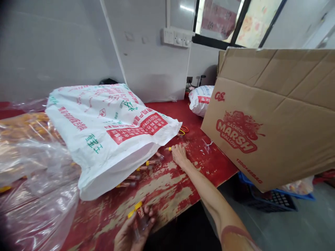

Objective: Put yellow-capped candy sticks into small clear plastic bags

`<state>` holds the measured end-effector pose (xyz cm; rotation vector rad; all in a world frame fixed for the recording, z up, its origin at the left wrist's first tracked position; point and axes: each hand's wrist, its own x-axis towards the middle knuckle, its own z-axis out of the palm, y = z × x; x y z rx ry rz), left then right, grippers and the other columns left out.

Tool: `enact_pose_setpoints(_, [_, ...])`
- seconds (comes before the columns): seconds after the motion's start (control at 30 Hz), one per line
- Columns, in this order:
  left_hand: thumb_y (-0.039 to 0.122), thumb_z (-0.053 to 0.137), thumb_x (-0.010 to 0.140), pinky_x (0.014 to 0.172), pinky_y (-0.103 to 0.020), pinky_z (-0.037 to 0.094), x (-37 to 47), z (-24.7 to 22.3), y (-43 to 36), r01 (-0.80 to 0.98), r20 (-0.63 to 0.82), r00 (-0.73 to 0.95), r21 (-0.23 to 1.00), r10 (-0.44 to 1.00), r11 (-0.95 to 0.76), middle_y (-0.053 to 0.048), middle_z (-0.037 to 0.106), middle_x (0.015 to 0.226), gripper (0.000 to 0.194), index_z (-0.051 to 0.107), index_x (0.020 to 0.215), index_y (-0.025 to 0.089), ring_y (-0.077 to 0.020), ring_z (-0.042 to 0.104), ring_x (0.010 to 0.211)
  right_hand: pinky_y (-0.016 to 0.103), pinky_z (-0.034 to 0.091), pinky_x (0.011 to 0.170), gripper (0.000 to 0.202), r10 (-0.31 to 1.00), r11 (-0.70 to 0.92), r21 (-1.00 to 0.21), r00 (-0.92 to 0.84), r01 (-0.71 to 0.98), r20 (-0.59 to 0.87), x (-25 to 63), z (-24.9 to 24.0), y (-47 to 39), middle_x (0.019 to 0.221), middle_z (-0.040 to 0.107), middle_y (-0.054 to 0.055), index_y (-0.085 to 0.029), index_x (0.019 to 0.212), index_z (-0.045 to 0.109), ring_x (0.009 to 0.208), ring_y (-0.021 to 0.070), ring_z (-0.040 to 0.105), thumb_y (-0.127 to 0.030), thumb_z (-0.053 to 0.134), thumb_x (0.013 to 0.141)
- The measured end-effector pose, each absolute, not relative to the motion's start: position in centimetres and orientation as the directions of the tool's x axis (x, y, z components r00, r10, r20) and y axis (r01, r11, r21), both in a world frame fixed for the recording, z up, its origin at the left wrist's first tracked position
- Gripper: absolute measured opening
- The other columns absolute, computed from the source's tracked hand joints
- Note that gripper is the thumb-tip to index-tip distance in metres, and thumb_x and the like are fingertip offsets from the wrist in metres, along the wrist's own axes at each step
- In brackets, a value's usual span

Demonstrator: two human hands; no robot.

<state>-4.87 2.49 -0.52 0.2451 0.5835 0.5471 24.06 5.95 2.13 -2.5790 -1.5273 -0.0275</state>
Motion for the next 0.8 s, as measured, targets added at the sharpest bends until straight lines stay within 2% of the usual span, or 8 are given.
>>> enact_pose_setpoints(0.07, [0.016,0.07,0.066,0.07,-0.033,0.054,-4.6,-0.3,2.4,-0.417,-0.474,0.686,0.364,0.551,0.833,-0.008,0.066,0.09,0.025,0.071,0.091,0.021,-0.0221,0.062,0.081,0.028,0.037,0.075,0.03,0.909,-0.412,-0.087,0.415,0.907,0.02,23.2,2.6,3.7,0.104,0.062,0.009,-0.017,0.107,0.058,0.091,0.0179,0.056,-0.027,0.032,0.095])
enact_pose_setpoints(0.13, [0.015,0.072,0.065,0.063,-0.031,0.053,-4.1,0.2,2.0,-0.43,-0.49,0.654,0.386,0.576,0.816,-0.009,0.066,0.09,0.025,0.07,0.089,0.019,-0.0208,0.062,0.076,0.027,0.037,0.066,0.03,0.942,-0.333,-0.061,0.329,0.941,-0.067,21.9,3.1,1.1,0.088,0.066,0.008,-0.018,0.092,0.064,0.078,0.0175,0.06,-0.031,0.037,0.092])
enact_pose_setpoints(0.2, [0.014,0.073,0.063,0.06,-0.029,0.051,-3.7,0.7,1.5,-0.439,-0.486,0.623,0.431,0.613,0.788,-0.007,0.065,0.084,0.027,0.069,0.09,0.017,-0.0182,0.06,0.069,0.028,0.036,0.063,0.028,0.961,-0.243,-0.035,0.236,0.969,-0.145,20.7,3.3,-0.9,0.074,0.067,0.01,-0.015,0.075,0.067,0.072,0.0196,0.061,-0.029,0.045,0.086])
enact_pose_setpoints(0.3, [0.014,0.077,0.06,0.061,-0.028,0.051,-3.1,1.0,1.0,-0.448,-0.484,0.586,0.474,0.65,0.758,-0.004,0.063,0.074,0.037,0.068,0.096,0.017,-0.0154,0.058,0.063,0.029,0.036,0.06,0.026,0.966,-0.138,-0.009,0.133,0.99,-0.223,19.2,2.9,-2.0,0.068,0.067,0.015,-0.011,0.066,0.068,0.068,0.0226,0.063,-0.023,0.051,0.081])
enact_pose_setpoints(0.5, [0.013,0.073,0.064,0.066,-0.03,0.055,-2.2,1.2,1.2,-0.466,-0.572,0.496,0.459,0.653,0.756,-0.008,0.068,0.075,0.021,0.07,0.085,0.014,-0.0197,0.065,0.069,0.028,0.038,0.056,0.025,0.948,-0.138,0.002,0.133,0.99,-0.288,17.1,2.4,-1.1,0.072,0.069,0.016,-0.012,0.075,0.072,0.068,0.0235,0.066,-0.011,0.048,0.081])
enact_pose_setpoints(0.57, [0.012,0.064,0.07,0.073,-0.034,0.056,-1.9,1.5,1.5,-0.459,-0.6,0.488,0.441,0.634,0.771,-0.011,0.071,0.083,0.014,0.071,0.083,0.015,-0.0233,0.067,0.079,0.028,0.038,0.055,0.023,0.943,-0.156,-0.007,0.147,0.988,-0.298,17.2,2.8,-1.1,0.073,0.069,0.015,-0.013,0.077,0.073,0.069,0.0237,0.066,-0.01,0.05,0.08])
enact_pose_setpoints(0.7, [0.01,0.051,0.078,0.089,-0.04,0.051,-1.4,1.7,1.9,-0.463,-0.599,0.549,0.362,0.583,0.809,-0.013,0.07,0.103,0.023,0.072,0.083,0.016,-0.0264,0.063,0.102,0.028,0.039,0.058,0.026,0.946,-0.185,-0.03,0.17,0.982,-0.274,17.3,3.4,-1.8,0.075,0.07,0.012,-0.015,0.076,0.071,0.071,0.023,0.065,-0.017,0.047,0.085])
enact_pose_setpoints(0.8, [0.013,0.048,0.081,0.092,-0.042,0.05,-1.7,1.4,1.5,-0.494,-0.571,0.585,0.312,0.576,0.812,-0.012,0.069,0.105,0.026,0.072,0.087,0.018,-0.0277,0.06,0.109,0.026,0.04,0.062,0.033,0.972,-0.224,-0.198,0.204,0.954,-0.113,15.0,2.8,-2.8,0.08,0.069,0.007,-0.017,0.083,0.067,0.074,0.0178,0.063,-0.023,0.036,0.094])
